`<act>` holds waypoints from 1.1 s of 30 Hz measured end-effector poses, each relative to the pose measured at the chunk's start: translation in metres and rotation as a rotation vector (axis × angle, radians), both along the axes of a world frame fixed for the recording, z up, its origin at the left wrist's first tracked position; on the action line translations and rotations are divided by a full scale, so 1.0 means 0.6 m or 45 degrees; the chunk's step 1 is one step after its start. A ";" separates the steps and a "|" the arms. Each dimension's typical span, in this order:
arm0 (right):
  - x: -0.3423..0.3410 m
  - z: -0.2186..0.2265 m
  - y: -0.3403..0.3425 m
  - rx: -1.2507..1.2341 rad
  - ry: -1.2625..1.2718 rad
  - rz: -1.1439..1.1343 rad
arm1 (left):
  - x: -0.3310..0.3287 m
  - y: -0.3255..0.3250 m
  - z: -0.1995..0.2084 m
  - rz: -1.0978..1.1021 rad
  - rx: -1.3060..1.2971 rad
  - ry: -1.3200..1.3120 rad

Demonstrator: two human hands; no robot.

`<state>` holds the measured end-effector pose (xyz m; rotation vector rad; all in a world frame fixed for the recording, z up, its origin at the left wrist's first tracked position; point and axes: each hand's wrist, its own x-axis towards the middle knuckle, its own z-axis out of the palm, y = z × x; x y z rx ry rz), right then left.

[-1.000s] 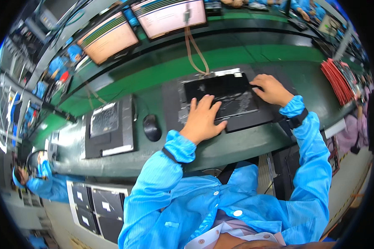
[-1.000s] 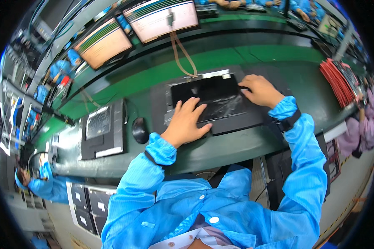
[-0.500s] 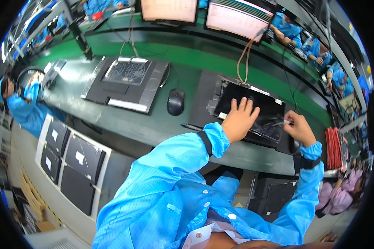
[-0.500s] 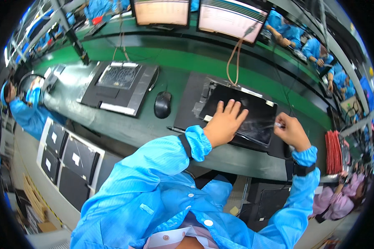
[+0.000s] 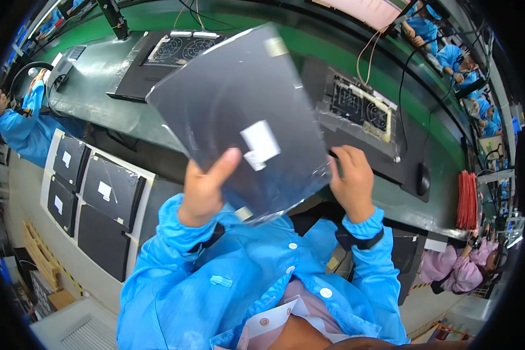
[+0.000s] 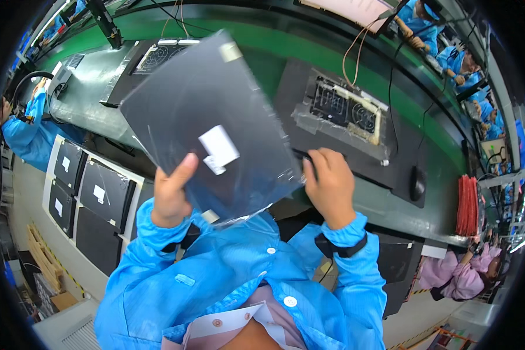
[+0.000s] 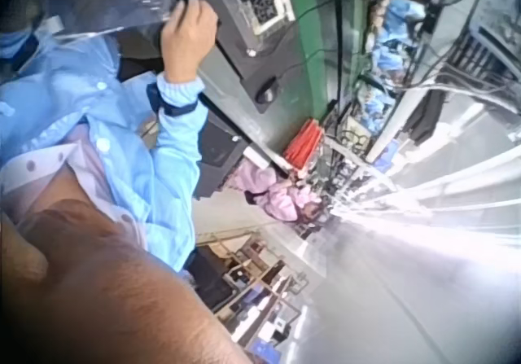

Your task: The worker is assembling and inspecting electronic tablet devices on a production line, including applying labels and checking connections.

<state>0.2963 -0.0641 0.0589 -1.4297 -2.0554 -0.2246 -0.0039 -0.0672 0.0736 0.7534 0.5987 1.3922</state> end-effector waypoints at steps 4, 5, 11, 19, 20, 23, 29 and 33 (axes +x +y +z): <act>-0.042 -0.018 0.021 -0.066 -0.331 -0.137 | -0.091 -0.038 -0.058 0.074 -0.397 -0.185; -0.039 -0.012 0.020 -0.116 -0.381 -0.140 | -0.095 -0.050 -0.070 0.143 -0.459 -0.183; -0.039 -0.037 0.010 -0.048 -0.424 -0.063 | -0.095 -0.077 -0.110 0.178 -0.500 -0.195; -0.067 -0.037 0.001 -0.037 -0.440 -0.127 | -0.090 -0.078 -0.114 0.074 -0.561 -0.161; -0.066 -0.037 0.002 -0.084 -0.376 -0.049 | -0.088 -0.076 -0.114 0.072 -0.568 -0.143; -0.070 -0.025 0.002 -0.208 -0.269 -0.016 | -0.082 -0.072 -0.112 0.064 -0.569 -0.111; -0.049 0.001 0.005 -0.316 -0.045 0.113 | -0.069 -0.065 -0.112 0.027 -0.549 -0.064; -0.117 -0.014 -0.054 -0.411 0.939 0.421 | -0.048 -0.066 -0.108 -0.004 -0.543 -0.067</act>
